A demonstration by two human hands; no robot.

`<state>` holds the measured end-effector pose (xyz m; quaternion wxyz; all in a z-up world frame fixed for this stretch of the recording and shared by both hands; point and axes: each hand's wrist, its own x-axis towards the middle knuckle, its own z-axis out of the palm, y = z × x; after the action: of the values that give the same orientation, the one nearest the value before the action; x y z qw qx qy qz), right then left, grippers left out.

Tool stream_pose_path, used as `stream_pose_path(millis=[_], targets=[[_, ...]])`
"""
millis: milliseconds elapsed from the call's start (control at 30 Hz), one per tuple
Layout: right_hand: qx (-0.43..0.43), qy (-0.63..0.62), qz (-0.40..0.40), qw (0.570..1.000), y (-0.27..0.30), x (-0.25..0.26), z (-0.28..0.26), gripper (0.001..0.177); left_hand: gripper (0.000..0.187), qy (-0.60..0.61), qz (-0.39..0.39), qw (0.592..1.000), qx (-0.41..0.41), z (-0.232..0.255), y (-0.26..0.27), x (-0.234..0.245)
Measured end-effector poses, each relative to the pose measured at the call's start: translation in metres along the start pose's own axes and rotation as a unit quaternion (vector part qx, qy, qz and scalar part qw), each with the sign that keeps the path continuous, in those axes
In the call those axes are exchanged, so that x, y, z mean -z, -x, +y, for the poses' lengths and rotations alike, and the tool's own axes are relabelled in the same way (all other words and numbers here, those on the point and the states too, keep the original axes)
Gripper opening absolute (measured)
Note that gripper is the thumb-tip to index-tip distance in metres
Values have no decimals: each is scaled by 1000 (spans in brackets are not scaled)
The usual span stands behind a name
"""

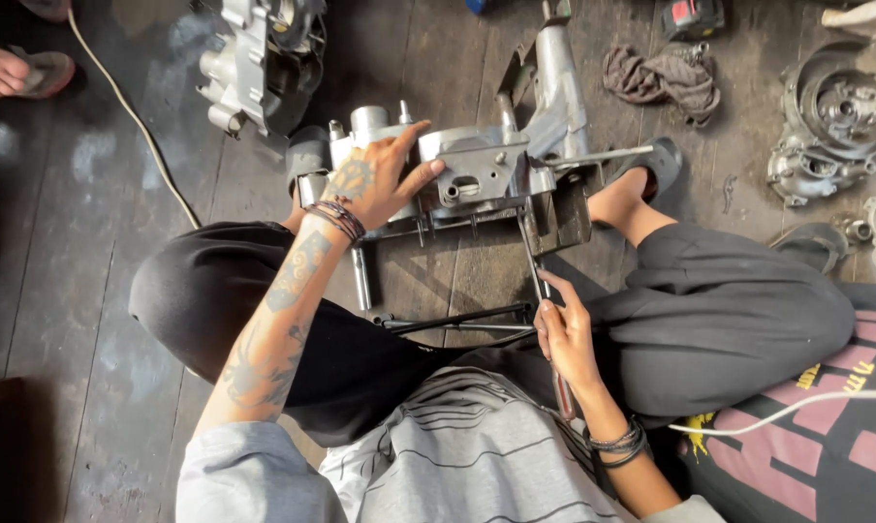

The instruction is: The person sits on the floor and works on a silver engine block clamped in a vise. They use a hammer to tap a metal rod into place and then use a screwdriver to adjust components within the engine block.

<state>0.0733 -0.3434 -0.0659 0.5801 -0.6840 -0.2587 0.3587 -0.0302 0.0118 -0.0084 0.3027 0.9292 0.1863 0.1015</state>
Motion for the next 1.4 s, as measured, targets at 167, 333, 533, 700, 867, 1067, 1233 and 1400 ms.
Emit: stream_pose_path(millis=[167,333,533,700,867,1067,1233,1400], targets=[[4,25,17,1000,-9,-2,-4,40,62,-11,9,1000,5,-8,-1,-12],[20,68,5,998,-15,8,24,37,63,-11,8,1000,14,-6,0,-12],[-25,11,-39,999,2,20,0,39,61,-13,0,1000,13,-3,-1,-11],[-122,-281,-66,950,7,18,-22,45,63,0,7,1000,12,-6,0,-12],[-99,-277,-71,953,0,19,-18,46,62,-6,0,1000,16,-4,0,-9],[-82,-89,-96,988,-22,22,-19,33,60,-3,4,1000,9,1,1,-5],[-87,-97,-99,986,-22,26,-19,36,63,-13,18,1000,14,0,3,-8],[-112,-150,-67,980,-5,29,13,41,63,-33,9,999,22,0,2,-8]])
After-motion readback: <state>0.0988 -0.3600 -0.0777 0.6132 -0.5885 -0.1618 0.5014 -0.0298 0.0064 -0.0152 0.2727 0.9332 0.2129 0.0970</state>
